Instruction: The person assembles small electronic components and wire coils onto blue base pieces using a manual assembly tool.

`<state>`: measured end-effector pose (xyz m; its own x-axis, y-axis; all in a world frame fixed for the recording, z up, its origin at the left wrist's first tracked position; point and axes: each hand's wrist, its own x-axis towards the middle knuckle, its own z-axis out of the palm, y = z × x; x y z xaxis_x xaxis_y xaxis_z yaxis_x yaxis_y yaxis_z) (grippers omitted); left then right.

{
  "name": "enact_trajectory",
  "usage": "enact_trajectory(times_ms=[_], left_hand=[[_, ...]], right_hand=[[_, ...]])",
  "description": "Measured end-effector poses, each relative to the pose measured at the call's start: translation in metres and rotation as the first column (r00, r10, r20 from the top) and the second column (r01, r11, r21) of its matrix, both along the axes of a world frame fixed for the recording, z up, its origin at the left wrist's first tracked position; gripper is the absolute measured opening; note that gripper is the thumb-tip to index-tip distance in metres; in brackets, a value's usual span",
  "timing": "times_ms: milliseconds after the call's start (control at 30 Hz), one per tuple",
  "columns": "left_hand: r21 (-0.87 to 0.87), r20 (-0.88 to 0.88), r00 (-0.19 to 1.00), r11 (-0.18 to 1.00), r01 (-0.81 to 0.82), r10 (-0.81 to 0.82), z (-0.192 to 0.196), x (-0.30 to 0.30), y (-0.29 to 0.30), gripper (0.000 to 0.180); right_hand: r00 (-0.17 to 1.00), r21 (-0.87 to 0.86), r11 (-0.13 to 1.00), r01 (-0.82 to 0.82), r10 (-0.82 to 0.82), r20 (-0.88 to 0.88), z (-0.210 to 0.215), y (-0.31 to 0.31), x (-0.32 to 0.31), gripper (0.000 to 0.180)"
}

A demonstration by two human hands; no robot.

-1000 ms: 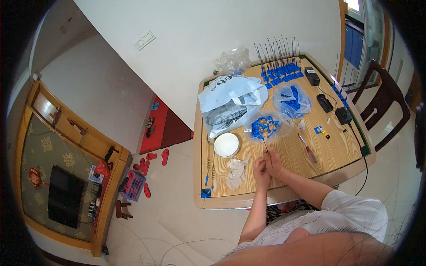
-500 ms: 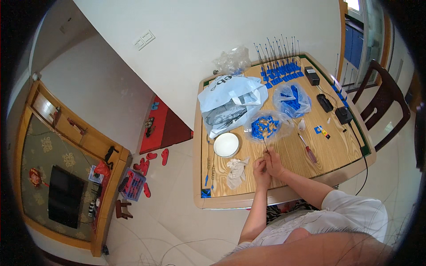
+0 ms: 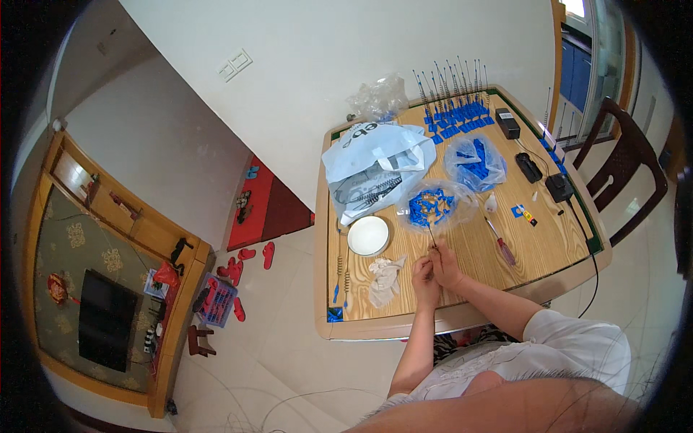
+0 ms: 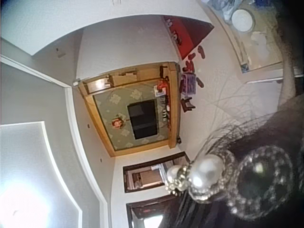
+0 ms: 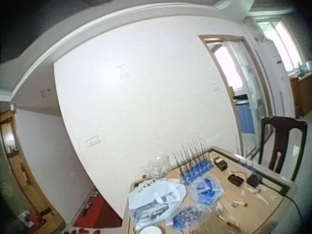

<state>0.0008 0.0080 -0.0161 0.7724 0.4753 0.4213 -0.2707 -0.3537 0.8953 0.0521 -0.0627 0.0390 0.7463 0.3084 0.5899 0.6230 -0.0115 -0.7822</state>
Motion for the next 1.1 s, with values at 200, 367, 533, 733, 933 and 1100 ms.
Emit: enact_trajectory(times_ms=[200, 367, 533, 733, 933, 1100], left_hand=[[-0.107, 0.019, 0.999, 0.994, -0.024, 0.026, 0.011, 0.001, -0.008, 0.019], [-0.113, 0.009, 1.0, 0.994, -0.011, 0.012, 0.012, 0.001, -0.009, 0.019], [-0.091, 0.034, 0.999, 0.996, -0.024, 0.027, 0.005, 0.002, -0.006, 0.018], [-0.142, 0.035, 0.999, 0.99, -0.014, 0.019, 0.011, 0.002, -0.009, 0.019], [-0.138, 0.018, 0.999, 0.99, -0.026, 0.029, 0.006, 0.001, -0.006, 0.019], [-0.171, 0.0, 1.0, 0.985, -0.004, 0.004, 0.017, 0.002, -0.013, 0.02]], right_hand=[[1.0, 0.012, 1.0, -0.007, 0.007, 0.005, -0.001, -0.002, 0.002, 0.013], [1.0, 0.01, 1.0, -0.001, 0.001, 0.007, -0.001, -0.003, 0.003, 0.012], [1.0, 0.029, 0.999, -0.016, 0.016, 0.018, -0.003, -0.001, 0.003, 0.012], [1.0, 0.01, 1.0, -0.007, 0.007, 0.001, -0.003, -0.003, 0.004, 0.013], [0.999, 0.008, 1.0, -0.028, 0.028, -0.019, -0.004, 0.0, 0.003, 0.013], [0.998, -0.014, 0.999, 0.033, -0.032, 0.055, -0.005, -0.005, 0.007, 0.012]])
